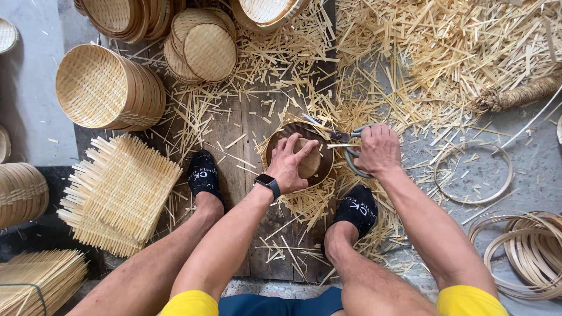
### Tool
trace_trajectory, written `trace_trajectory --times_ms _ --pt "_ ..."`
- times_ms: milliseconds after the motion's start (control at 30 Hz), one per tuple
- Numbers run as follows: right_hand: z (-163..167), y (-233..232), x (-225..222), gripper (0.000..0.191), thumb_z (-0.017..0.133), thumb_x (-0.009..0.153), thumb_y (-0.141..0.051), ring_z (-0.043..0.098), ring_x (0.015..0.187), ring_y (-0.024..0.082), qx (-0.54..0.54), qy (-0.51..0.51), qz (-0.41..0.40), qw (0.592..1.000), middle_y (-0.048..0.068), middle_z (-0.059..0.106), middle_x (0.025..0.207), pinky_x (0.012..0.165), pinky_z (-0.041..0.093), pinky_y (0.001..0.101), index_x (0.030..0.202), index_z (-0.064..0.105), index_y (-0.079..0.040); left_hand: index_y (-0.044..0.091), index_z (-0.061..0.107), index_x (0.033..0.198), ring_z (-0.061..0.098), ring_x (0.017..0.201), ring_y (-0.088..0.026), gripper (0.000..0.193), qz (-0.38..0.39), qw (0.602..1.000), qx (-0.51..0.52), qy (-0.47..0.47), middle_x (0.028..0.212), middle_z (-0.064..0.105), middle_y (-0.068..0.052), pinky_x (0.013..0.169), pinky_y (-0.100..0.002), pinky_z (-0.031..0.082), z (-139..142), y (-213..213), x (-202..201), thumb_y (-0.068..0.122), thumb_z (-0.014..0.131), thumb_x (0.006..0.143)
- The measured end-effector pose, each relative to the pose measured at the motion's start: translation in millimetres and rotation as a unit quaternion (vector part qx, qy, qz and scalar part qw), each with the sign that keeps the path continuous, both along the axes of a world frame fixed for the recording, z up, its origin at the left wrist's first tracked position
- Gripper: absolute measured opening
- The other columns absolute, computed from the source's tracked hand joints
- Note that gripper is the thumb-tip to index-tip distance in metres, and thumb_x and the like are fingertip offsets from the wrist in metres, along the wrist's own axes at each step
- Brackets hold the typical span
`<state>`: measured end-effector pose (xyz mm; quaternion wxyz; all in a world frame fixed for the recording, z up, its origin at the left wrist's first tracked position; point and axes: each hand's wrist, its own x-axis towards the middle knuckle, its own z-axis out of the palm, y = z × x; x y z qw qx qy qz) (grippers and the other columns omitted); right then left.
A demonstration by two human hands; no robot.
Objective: The person sits on the floor assembling woven bamboo basket trays. They press a woven bamboo mat over a round wooden mold, bend and fit a thin bamboo rim ring around the mat edge, trim excess bamboo strips with scissors, and set finished trays aside with a stack of completed baskets nearby.
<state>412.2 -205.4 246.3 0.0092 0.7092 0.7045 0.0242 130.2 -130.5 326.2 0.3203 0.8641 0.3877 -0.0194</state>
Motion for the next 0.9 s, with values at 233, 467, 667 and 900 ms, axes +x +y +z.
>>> trace_trajectory --times_ms 233,467,667,900 --pt "3.9 -4.9 18.4 0.034 0.074 0.075 -0.036 0.054 0.073 0.021 -0.016 0.02 0.023 0.999 0.01 0.057 0.08 0.063 0.048 0.0352 0.084 0.064 -0.005 0.038 0.043 0.146 0.031 0.137 -0.045 0.103 0.053 0.998 0.001 0.029 0.154 0.033 -0.011 0.099 -0.066 0.038 4.4 -3.9 10.6 0.031 0.089 0.054" --pt "-2.8 1.2 4.2 0.033 0.066 0.091 -0.039 0.055 0.074 0.021 -0.103 0.006 0.002 0.995 0.009 0.059 0.082 0.062 0.05 0.036 0.089 0.064 -0.006 0.04 0.048 0.144 0.032 0.137 -0.045 0.096 -0.015 0.998 0.004 0.068 0.152 0.038 -0.008 0.097 -0.062 0.04 1.9 3.8 10.5 0.03 0.087 0.057" --pt "8.9 -6.2 24.5 0.045 0.073 0.075 -0.046 0.054 0.07 0.02 -0.031 -0.004 0.052 0.998 0.008 0.055 0.077 0.061 0.049 0.0322 0.083 0.065 -0.003 0.039 0.05 0.144 0.032 0.141 -0.041 0.097 -0.117 0.991 -0.004 0.068 0.154 0.039 -0.003 0.102 -0.061 0.036 -0.4 15.3 5.1 0.026 0.086 0.054" --pt "-9.0 4.2 12.4 0.029 0.07 0.094 -0.033 0.05 0.067 0.016 -0.116 -0.051 0.042 0.991 0.003 0.053 0.071 0.054 0.048 0.0318 0.076 0.064 -0.012 0.036 0.047 0.147 0.027 0.145 -0.041 0.105 -0.167 0.983 0.049 0.05 0.159 0.032 -0.007 0.106 -0.064 0.032 4.0 18.1 5.1 0.027 0.089 0.05"
